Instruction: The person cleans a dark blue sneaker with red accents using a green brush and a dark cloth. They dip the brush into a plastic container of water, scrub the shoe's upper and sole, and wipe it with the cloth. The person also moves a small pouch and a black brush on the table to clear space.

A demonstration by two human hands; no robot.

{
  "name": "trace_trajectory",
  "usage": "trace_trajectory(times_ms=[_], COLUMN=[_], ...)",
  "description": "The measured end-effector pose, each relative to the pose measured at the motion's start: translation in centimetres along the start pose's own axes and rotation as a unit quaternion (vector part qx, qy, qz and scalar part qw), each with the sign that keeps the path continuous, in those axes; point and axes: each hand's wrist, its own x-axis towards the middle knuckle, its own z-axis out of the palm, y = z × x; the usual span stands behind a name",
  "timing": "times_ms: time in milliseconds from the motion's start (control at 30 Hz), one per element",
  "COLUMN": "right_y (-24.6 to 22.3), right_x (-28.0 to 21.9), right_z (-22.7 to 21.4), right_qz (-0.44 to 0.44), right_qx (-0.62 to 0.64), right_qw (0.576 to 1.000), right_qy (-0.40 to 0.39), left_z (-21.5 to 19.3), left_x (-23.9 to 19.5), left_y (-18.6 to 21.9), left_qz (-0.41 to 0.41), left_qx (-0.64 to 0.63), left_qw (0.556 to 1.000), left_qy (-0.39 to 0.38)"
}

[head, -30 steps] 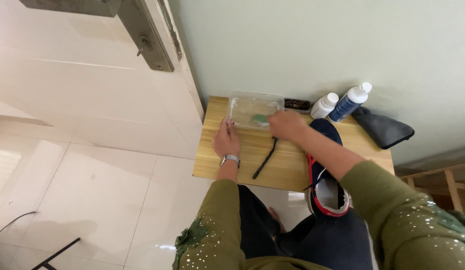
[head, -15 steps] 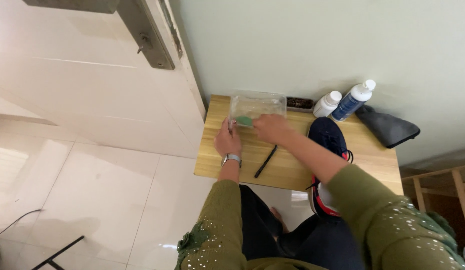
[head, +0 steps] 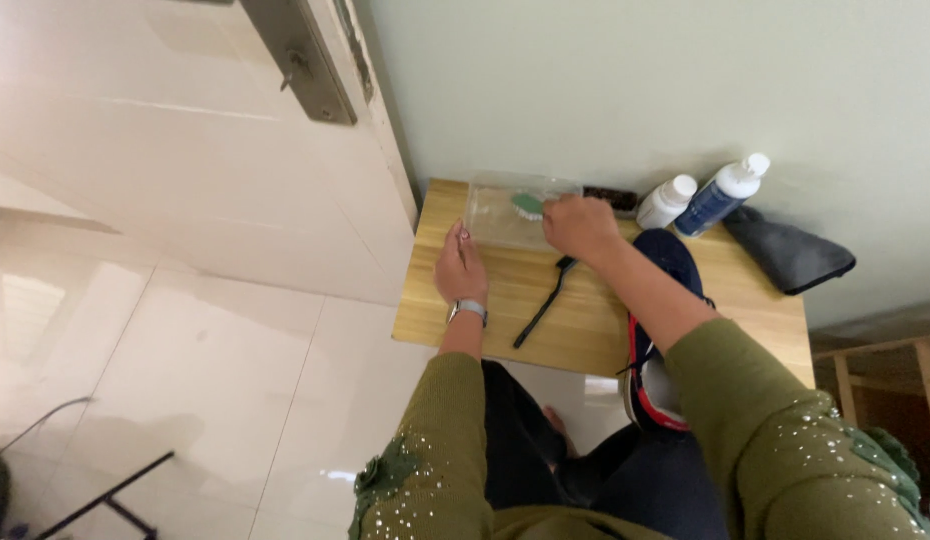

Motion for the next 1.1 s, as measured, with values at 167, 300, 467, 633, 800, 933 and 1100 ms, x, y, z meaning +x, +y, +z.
trace_trajectory(times_ms=[167,300,467,633,800,933,1100], right_y=[1.6,3.2,2.3,0.5,2.9,5.0,18.3], right_x=[-1.4,-3.0,-3.5,-3.3,-5.4,-10.4,-19.1], right_z=[-0.2,-1.1,1.7,6.2,2.6,-3.6,-1.8], right_qz=[-0.024,-0.011,0.003,0.075,0.111,0.172,0.226], right_qx=[-0.075,0.022,0.042,0.121,0.268,0.372,0.217], right_qw=[0.989,0.993,0.987,0.984,0.956,0.905,0.913], right_qy=[0.125,0.113,0.157,0.105,0.033,0.111,0.259], left_z=[-0.6,-0.5,-0.1,-2.0,-2.4,-2.2,-1.1], left_x=[-0.5,-0.3,0.3,-0.9,-1.8,-2.0,-1.7], left_y=[-0.5,-1.5,-3.9,-3.0,-2.8,-3.4,-4.2], left_qz=[0.001,0.009,-0.012,-0.094,-0.053,-0.038,-0.026], left_qx=[-0.111,-0.242,-0.362,-0.323,-0.289,-0.267,-0.262], left_qw=[0.994,0.970,0.932,0.941,0.954,0.962,0.965], left_qy=[0.013,0.025,-0.012,-0.048,-0.063,-0.047,-0.005])
